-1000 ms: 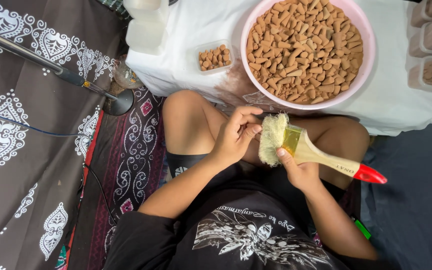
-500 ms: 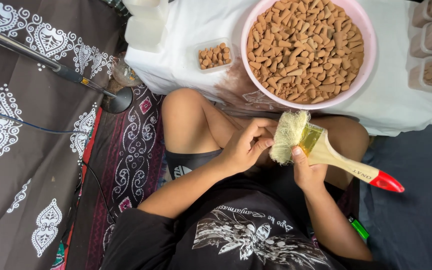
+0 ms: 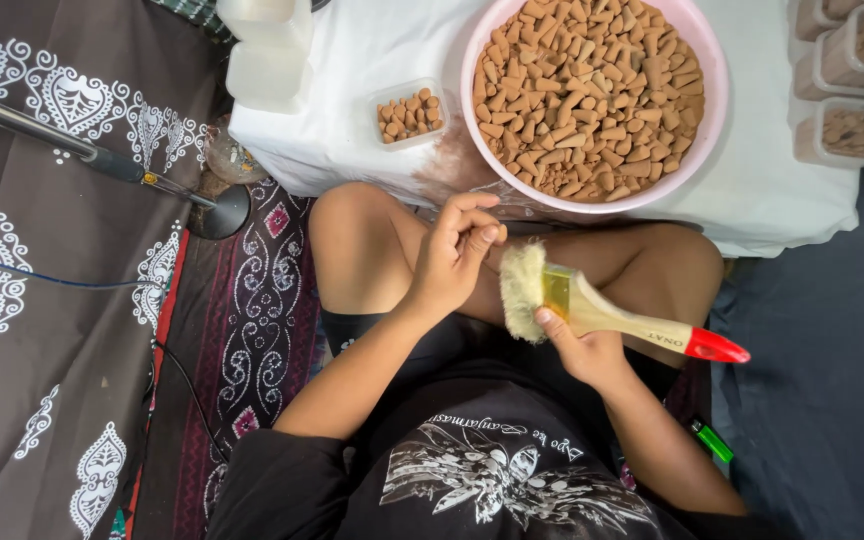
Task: The person sorts dried incense cones from a large pink bowl into smaller plastic containers, sometimes using a brush to clean the items or the containers.
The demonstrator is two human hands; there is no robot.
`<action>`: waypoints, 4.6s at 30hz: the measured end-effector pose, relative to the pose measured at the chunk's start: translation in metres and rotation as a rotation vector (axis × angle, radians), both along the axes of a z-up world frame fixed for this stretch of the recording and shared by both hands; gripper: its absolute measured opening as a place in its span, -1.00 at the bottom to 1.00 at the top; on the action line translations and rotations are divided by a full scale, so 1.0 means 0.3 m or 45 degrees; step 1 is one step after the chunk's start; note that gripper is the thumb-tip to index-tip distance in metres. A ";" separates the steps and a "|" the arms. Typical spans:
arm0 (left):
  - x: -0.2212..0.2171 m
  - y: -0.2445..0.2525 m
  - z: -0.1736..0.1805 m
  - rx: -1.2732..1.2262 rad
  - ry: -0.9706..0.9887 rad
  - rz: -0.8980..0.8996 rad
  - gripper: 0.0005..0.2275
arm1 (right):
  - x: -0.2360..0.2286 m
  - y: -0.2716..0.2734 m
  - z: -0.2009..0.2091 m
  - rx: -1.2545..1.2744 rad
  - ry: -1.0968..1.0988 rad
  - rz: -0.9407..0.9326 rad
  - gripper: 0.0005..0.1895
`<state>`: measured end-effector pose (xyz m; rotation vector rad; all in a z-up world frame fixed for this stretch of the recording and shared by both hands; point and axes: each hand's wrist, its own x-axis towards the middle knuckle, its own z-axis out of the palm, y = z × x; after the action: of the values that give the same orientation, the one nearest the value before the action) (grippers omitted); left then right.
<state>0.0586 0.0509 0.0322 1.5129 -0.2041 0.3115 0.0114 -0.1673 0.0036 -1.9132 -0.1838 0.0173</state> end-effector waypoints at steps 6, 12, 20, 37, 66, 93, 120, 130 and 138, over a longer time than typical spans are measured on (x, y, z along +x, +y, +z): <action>0.029 0.022 -0.082 0.018 0.032 0.070 -0.87 | 0.279 -0.239 0.104 -0.260 -0.853 -0.223 -0.57; 0.011 0.045 -0.087 -0.019 0.213 -0.033 -0.89 | 0.528 -0.547 0.065 -0.865 -1.032 -0.307 -0.39; 0.034 0.052 -0.101 -0.048 0.259 0.012 -0.86 | 0.687 -0.628 -0.022 -1.530 -0.586 -0.167 -0.34; 0.126 0.032 -0.169 -0.312 0.176 0.148 -0.88 | 0.451 0.089 0.296 -0.475 -0.475 0.467 -0.68; 0.333 0.409 -0.277 0.638 -0.034 0.504 -0.28 | 0.864 0.606 0.040 -0.758 -0.640 0.926 -0.75; 0.308 0.378 -0.248 0.707 -0.078 0.676 -0.53 | 0.716 0.290 0.157 -1.024 -0.982 0.635 -0.69; 0.365 -0.027 -0.051 0.959 -0.799 -0.124 -0.84 | 0.789 -0.096 0.192 -0.631 -0.275 0.314 -0.62; 0.601 -0.254 -0.045 1.394 -0.485 -0.612 -0.74 | 0.751 -0.204 0.022 -0.426 -0.877 -0.126 -0.67; 0.894 -0.223 -0.092 1.517 -0.395 -0.093 -0.70 | 0.732 -0.194 0.005 -0.406 -0.854 -0.246 -0.75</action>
<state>0.3267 -0.0161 0.0045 2.6141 -0.7884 0.3879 0.2310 -0.2255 0.0051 -2.1858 -0.4653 -0.7713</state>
